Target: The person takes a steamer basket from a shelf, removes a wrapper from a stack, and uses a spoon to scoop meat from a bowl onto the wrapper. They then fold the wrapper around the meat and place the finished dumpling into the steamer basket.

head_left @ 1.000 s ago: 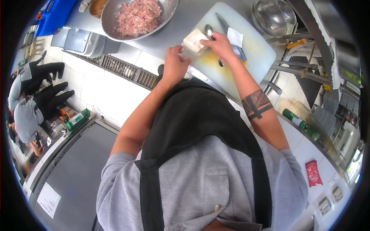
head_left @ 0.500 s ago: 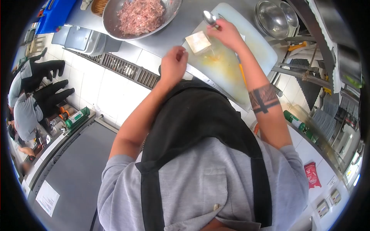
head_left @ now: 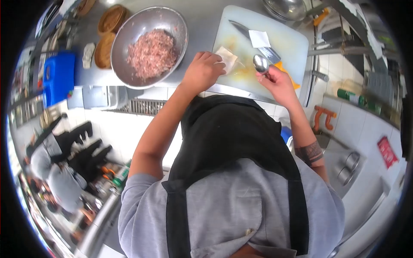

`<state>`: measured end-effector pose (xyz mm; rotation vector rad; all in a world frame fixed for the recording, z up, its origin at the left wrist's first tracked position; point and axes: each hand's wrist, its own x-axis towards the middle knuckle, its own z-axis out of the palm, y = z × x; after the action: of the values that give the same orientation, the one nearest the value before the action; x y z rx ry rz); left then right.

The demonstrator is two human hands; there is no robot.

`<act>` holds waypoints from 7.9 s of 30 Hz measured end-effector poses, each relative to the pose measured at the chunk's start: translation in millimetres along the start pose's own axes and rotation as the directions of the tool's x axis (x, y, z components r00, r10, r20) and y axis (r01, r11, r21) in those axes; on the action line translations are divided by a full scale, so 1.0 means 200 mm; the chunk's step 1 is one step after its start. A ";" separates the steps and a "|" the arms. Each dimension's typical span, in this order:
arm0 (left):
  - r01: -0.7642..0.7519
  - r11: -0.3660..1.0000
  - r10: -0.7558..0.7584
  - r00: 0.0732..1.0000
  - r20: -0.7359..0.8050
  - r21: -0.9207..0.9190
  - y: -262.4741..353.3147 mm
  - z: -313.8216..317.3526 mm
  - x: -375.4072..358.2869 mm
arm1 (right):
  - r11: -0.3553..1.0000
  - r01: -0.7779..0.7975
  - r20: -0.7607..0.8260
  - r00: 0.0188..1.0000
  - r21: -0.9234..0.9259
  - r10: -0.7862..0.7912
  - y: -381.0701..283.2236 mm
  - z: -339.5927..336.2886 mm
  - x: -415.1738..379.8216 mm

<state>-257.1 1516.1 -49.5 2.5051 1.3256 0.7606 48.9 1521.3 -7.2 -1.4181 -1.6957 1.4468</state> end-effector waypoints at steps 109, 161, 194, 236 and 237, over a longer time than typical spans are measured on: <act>0.438 0.080 -0.403 0.836 0.373 -0.895 0.14 -0.51 0.02 | 0.729 0.166 -0.283 0.958 0.664 0.040 -0.50 0.64 -0.06; 0.359 -0.095 -0.609 0.717 0.340 -0.928 -0.62 -1.02 -0.70 | 0.985 0.139 -0.222 0.962 -0.100 -0.158 -1.17 1.48 0.37; 0.357 0.152 -0.627 0.756 0.190 -0.922 -0.92 -1.36 -0.78 | 0.931 -0.016 -0.071 0.996 0.365 0.045 -1.17 1.69 0.66; 0.299 0.468 -0.482 0.875 0.043 -0.832 -1.03 -1.25 -0.87 | 0.815 0.509 0.005 0.849 -0.276 -0.529 -1.33 1.86 0.52; 0.341 0.484 -0.482 0.872 0.079 -0.806 -1.04 -1.24 -0.89 | 0.828 0.476 0.031 0.871 -0.297 -0.489 -1.34 1.87 0.52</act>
<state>-617.9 1476.8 14.8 1.3427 1.1681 1.1258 -410.0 1493.1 96.8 -1.0298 -2.1144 0.8987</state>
